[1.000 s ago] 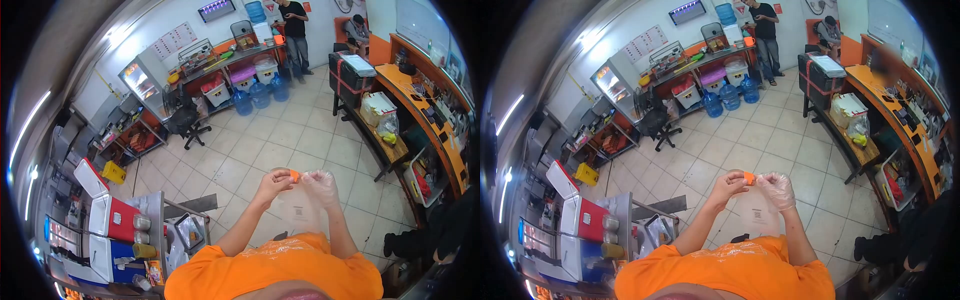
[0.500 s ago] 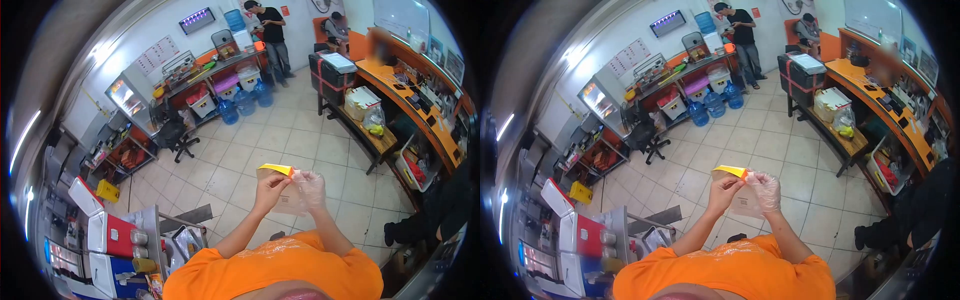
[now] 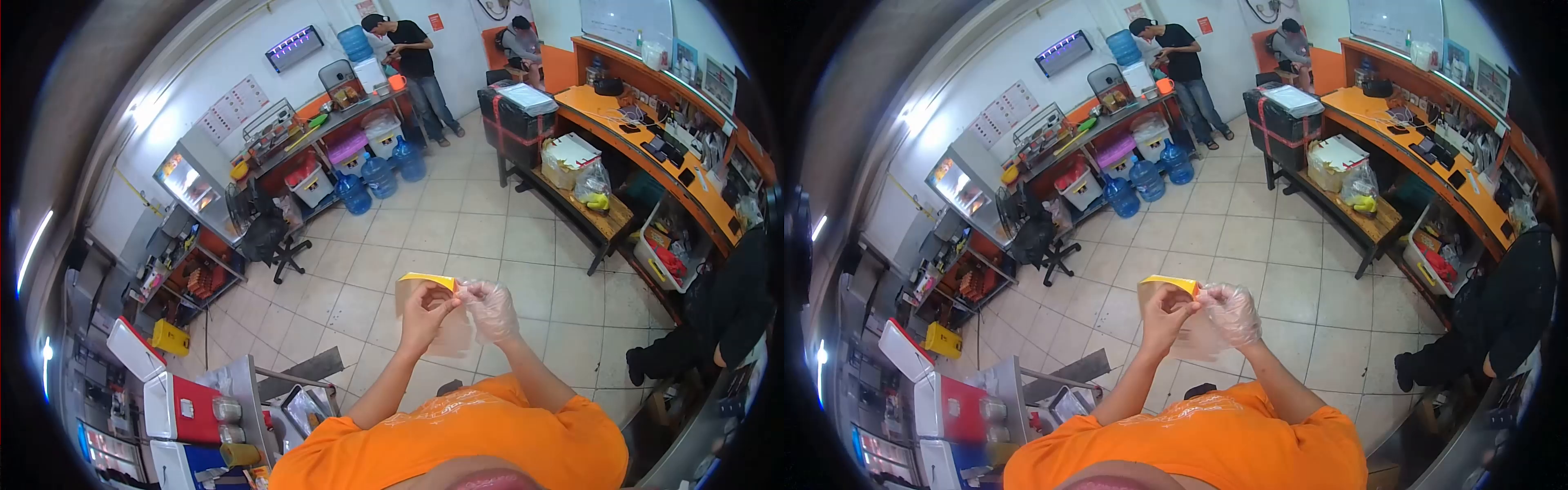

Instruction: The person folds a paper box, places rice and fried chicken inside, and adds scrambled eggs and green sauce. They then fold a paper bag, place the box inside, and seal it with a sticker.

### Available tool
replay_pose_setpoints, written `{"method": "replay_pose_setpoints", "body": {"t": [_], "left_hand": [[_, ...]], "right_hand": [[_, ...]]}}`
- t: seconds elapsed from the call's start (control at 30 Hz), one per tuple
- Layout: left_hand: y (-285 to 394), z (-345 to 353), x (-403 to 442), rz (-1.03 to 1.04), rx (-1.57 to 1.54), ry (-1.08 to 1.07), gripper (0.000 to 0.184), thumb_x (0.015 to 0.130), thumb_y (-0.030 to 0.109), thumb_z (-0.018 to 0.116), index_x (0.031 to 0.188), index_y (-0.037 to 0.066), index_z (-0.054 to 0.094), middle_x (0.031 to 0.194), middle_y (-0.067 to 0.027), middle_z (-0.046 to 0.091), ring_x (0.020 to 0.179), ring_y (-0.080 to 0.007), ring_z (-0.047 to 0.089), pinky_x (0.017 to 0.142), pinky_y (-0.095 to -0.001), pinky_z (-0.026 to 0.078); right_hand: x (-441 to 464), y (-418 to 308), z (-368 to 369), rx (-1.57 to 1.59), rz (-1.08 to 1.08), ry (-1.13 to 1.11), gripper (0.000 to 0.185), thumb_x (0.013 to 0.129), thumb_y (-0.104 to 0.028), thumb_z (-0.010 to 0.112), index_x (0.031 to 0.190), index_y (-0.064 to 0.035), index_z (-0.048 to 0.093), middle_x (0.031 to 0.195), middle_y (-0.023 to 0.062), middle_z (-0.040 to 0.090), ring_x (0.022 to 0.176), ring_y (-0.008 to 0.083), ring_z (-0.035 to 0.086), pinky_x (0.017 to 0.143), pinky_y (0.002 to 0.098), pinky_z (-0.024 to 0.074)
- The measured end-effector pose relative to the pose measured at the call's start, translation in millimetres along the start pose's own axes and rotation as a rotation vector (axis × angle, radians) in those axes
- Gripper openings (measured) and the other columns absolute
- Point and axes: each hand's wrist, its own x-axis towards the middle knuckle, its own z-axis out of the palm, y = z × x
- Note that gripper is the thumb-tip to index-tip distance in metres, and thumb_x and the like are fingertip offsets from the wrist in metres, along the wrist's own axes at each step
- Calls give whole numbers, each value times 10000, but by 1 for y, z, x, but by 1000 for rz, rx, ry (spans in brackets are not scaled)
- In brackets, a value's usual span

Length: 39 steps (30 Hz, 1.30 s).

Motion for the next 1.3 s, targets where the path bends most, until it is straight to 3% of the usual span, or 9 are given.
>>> {"method": "replay_pose_setpoints", "body": {"t": [0.2, 0.3, 0.5, 0.57, 0.7, 0.77, 0.9, 1.03, 1.3], "left_hand": [[-8, -13, 10, -216, 33, -10, 265, 810, 56, 750, 1031, -22, 627, 904, -65, 689, 791, -117, 631, 741, -252, 508], [-11, -21, 10, -226, 53, -65, 281, 836, 70, 721, 1075, -41, 625, 905, -89, 690, 836, -139, 648, 774, -264, 522], [-36, 11, -20, -241, -188, -105, 389, 917, 43, 583, 1293, -13, 498, 1117, -94, 638, 922, -142, 620, 810, -265, 511], [-69, 14, -43, -102, -81, -94, 445, 930, 29, 557, 1358, 8, 437, 1224, -108, 590, 1025, -161, 596, 848, -276, 506], [-83, 7, -56, -549, -21, -393, 424, 997, 260, 497, 1353, 35, 444, 1238, -120, 574, 1145, -172, 544, 929, -339, 481], [-85, 9, -50, -689, -59, -582, 453, 1012, 350, 466, 1348, 46, 448, 1229, -116, 575, 1163, -174, 532, 956, -363, 466], [-98, 18, -11, -402, -120, 28, 476, 1021, 414, 406, 1248, 13, 525, 1151, -116, 599, 1121, -194, 552, 1005, -358, 411], [-126, -8, 28, -211, 126, 338, 399, 1029, 301, 394, 1131, -42, 572, 1032, -130, 615, 998, -215, 580, 907, -355, 437], [-152, -47, 0, 18, 842, -35, 210, 947, 110, 404, 959, -55, 533, 882, -276, 593, 849, -431, 577, 750, -470, 437]], "right_hand": [[-19, -12, 21, -662, 156, 2, 199, 867, 1, 607, 1061, 17, 649, 995, 171, 694, 904, 104, 640, 792, 267, 511], [-24, 20, 25, -205, -140, -39, 295, 902, -37, 571, 1192, 16, 569, 1006, 137, 688, 900, 130, 660, 721, 279, 531], [-16, 35, -21, 47, 301, -102, 330, 905, -98, 602, 1201, 35, 542, 916, 80, 661, 902, 185, 678, 697, 264, 543], [-12, 31, -36, -492, 305, -172, 265, 905, -121, 587, 1117, 38, 578, 835, 76, 652, 765, 171, 666, 617, 270, 538], [-2, 69, -59, -1089, 108, -119, 189, 912, -142, 525, 965, 16, 612, 706, 75, 621, 525, 159, 590, 461, 282, 493], [1, 61, -49, 38, 438, 277, 167, 899, -118, 483, 934, 2, 594, 646, 69, 591, 437, 164, 541, 386, 288, 439], [-14, 84, -26, 323, 542, 228, 98, 880, -97, 501, 931, -74, 582, 709, 76, 595, 543, 171, 566, 459, 315, 464], [-15, 83, -16, -198, 721, -139, 169, 871, -125, 528, 984, -70, 641, 737, 66, 607, 594, 140, 566, 528, 294, 476], [-13, 35, -29, -68, 545, -427, 308, 862, -145, 526, 1127, -59, 657, 843, 95, 667, 705, 207, 623, 671, 354, 515]]}}
